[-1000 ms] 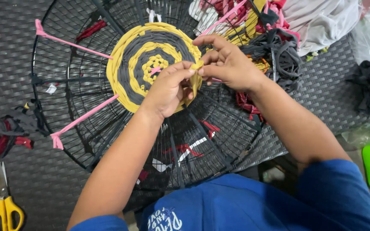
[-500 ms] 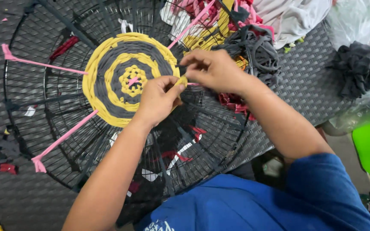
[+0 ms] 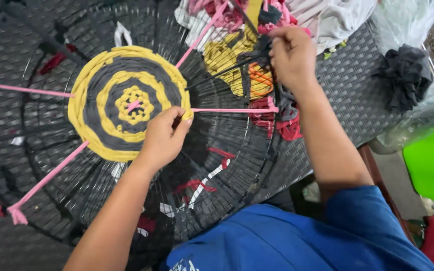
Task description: Weave a rug by threading and tying fabric strips through the mesh of a circular metal frame.
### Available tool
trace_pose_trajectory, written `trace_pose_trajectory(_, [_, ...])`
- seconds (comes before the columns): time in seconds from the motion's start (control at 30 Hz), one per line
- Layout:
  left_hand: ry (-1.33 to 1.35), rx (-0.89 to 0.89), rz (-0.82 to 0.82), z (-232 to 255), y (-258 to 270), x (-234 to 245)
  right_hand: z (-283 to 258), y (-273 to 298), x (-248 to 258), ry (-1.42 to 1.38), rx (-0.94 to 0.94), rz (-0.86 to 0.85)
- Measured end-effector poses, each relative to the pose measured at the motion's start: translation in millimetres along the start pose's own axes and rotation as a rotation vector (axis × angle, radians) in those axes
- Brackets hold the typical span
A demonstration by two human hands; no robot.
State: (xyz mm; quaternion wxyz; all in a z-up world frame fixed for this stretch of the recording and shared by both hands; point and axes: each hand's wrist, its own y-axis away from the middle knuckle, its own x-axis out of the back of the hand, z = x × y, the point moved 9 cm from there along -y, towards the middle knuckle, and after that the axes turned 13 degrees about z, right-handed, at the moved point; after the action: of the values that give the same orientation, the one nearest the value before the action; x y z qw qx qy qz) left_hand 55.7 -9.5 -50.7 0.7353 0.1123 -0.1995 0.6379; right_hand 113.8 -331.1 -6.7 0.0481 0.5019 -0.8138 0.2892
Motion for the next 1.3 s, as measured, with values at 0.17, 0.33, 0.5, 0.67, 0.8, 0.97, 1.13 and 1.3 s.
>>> trace_pose_trajectory(0.17, [-0.008,0.069,-0.014,-15.3,11.5,27.7,11.4,7.1,-36.3,-0.042,-0.164,-0.103])
trace_pose_trajectory(0.33, [0.045,0.132,-0.006,-29.3,16.5,37.2,31.0,15.2,-75.2,-0.414,-0.491,-0.298])
trace_pose_trajectory(0.5, [0.019,0.072,0.000,-28.7,17.2,36.1,18.2,10.6,-71.6,0.217,-0.057,-0.276])
trace_pose_trajectory(0.67, [0.008,0.018,0.009,-27.0,17.4,34.3,18.8,8.0,-81.6,0.237,-0.047,-0.411])
trace_pose_trajectory(0.8, [0.102,0.079,-0.030,-20.4,20.4,35.2,16.0,12.9,-88.8,0.261,0.031,-0.501])
trace_pose_trajectory(0.97, [0.168,0.063,-0.033,-14.2,21.5,32.6,9.2,7.0,-76.7,0.269,0.170,-0.363])
trace_pose_trajectory(1.13, [0.186,0.180,-0.001,-15.5,18.6,35.0,14.9,-5.9,-45.4,-0.122,-0.548,-0.052])
trace_pose_trajectory(1.3, [0.810,0.495,0.045,-23.5,5.9,24.6,-87.2,-19.0,-41.6,-0.654,-0.079,-0.011])
